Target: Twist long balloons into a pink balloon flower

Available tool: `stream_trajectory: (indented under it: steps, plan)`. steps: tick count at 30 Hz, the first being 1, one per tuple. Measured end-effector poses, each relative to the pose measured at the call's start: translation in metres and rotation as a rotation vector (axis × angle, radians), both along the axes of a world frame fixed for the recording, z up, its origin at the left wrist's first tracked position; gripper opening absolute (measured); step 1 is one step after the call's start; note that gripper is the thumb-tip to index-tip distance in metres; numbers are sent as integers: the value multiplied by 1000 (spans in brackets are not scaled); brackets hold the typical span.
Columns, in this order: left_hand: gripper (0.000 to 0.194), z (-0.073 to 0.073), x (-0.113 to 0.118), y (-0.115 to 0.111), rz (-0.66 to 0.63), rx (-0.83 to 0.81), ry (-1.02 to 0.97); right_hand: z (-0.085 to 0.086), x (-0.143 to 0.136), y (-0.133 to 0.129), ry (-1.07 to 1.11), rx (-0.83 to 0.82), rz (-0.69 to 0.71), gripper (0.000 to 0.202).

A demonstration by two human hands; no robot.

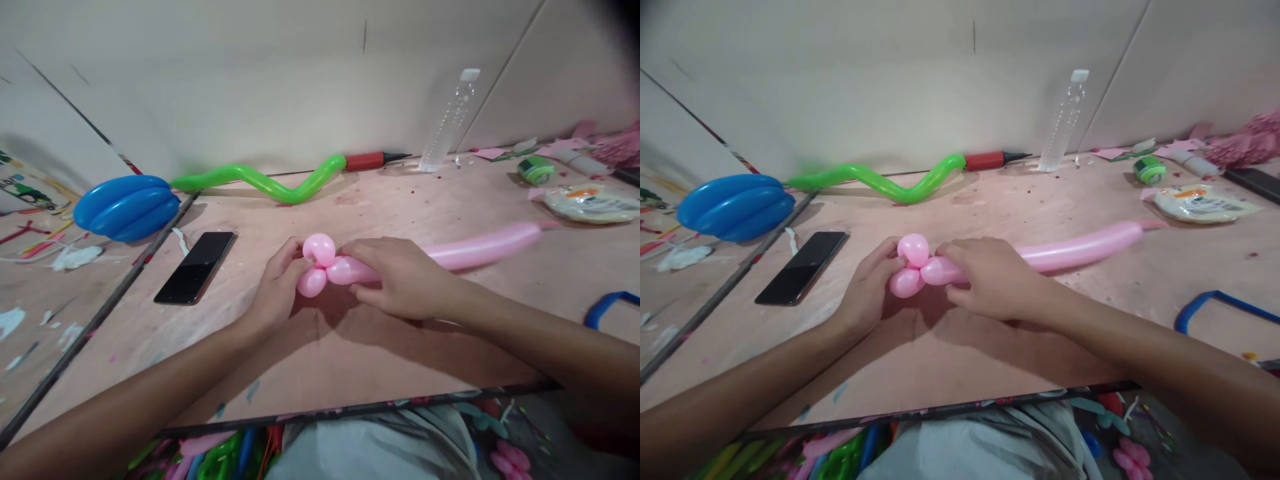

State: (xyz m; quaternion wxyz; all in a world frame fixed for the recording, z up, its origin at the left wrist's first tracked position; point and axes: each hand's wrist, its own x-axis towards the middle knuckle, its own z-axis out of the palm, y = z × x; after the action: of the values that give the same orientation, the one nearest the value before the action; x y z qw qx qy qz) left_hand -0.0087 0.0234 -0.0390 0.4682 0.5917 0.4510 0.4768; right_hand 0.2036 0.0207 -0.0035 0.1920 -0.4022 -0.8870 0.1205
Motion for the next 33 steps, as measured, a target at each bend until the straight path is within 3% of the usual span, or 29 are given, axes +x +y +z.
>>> stream_trajectory:
  steps: [6,10,13,17,23,28,33]
  plan:
    - [35,-2,2,1,-118,-85,-161,2,-3,-2,51,-9,-10,8]
    - [51,-5,-1,2,-139,-64,-154,4,-3,-7,39,-75,-24,19]
    - [45,-5,-5,3,-172,-2,-63,4,-2,-9,14,-110,-40,29]
    - [49,-1,-6,0,-251,16,29,1,-5,-7,-81,-91,-69,27]
    - [60,5,0,-8,-151,39,269,-4,-14,-11,-182,33,-78,21]
    - [54,3,-2,-9,-113,74,252,-8,-14,-11,-89,14,-57,25]
    - [53,1,-6,-10,-276,195,176,-3,-12,-9,-61,-156,-98,25]
